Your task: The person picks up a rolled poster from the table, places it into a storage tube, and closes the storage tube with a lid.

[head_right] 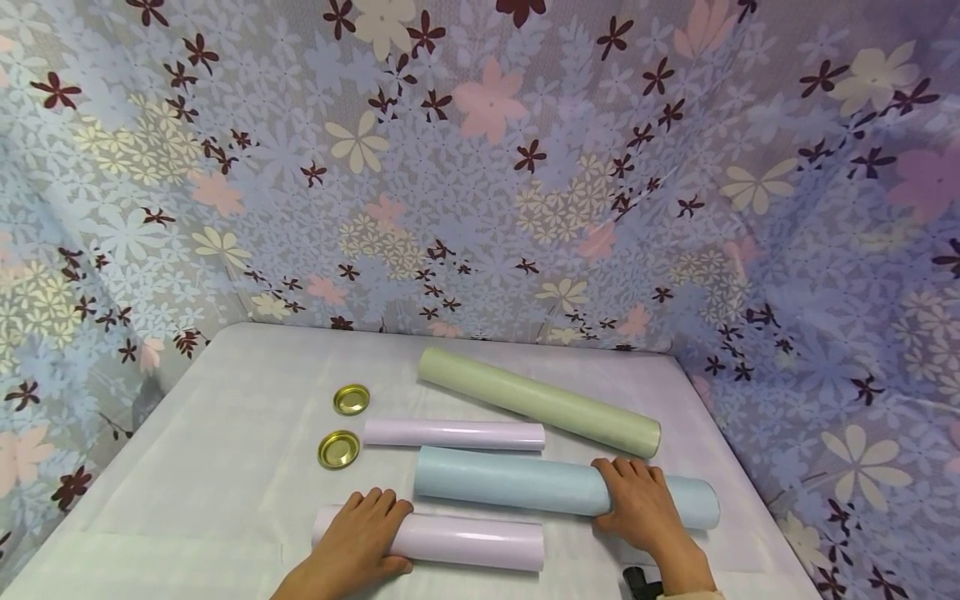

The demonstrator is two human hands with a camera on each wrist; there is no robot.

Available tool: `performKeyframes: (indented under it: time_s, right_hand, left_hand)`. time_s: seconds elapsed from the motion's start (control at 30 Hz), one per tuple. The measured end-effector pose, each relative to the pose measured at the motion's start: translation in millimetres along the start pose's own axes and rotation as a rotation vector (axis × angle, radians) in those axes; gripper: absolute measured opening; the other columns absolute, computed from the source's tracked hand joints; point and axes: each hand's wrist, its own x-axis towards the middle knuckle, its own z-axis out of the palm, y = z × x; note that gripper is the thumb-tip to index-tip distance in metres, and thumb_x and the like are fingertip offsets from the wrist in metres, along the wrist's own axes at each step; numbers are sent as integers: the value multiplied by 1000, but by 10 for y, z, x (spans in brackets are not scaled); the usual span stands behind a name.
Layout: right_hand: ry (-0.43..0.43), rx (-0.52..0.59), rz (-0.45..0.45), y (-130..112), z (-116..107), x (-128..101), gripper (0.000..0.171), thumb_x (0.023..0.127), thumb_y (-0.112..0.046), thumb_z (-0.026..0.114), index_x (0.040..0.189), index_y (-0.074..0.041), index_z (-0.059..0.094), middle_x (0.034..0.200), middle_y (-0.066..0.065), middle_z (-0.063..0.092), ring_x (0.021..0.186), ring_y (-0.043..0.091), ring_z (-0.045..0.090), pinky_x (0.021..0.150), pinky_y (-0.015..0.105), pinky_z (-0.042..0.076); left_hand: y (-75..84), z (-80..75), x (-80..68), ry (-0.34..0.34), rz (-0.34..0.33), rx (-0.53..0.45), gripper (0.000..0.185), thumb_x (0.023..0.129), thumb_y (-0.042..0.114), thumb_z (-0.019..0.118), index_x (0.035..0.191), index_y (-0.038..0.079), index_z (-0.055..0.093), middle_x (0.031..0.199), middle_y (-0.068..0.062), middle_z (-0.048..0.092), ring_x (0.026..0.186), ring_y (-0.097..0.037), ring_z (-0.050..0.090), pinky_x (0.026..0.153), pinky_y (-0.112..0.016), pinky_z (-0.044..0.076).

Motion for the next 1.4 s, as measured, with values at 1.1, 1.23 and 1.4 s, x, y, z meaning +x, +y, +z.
performKeyframes:
  time_s: [1.1,1.23,1.4]
  right_hand:
    - [62,10,4,16,-93,13,77,53,-34,86,122,-14,57,113,9,64,106,35,55,83,56,40]
    - [72,3,7,15,-147,6,76,54,-36,85,121,-14,57,112,10,64,105,36,55,83,56,39]
    - [84,-2,4,6,-203,3,76,55,-37,86,122,-13,56,110,10,63,104,38,55,83,58,39]
  left_hand:
    - [-57,-275,-109,123,10,32,56,64,59,74,99,20,56,84,5,50,78,-13,43,68,-28,34]
    - [-87,-317,-122,121,2,27,57,64,59,74,102,20,56,85,5,50,79,-13,44,69,-29,36]
    - [-137,-369,-153,142,-26,28,58,64,58,74,103,20,56,86,5,51,81,-13,45,72,-31,38]
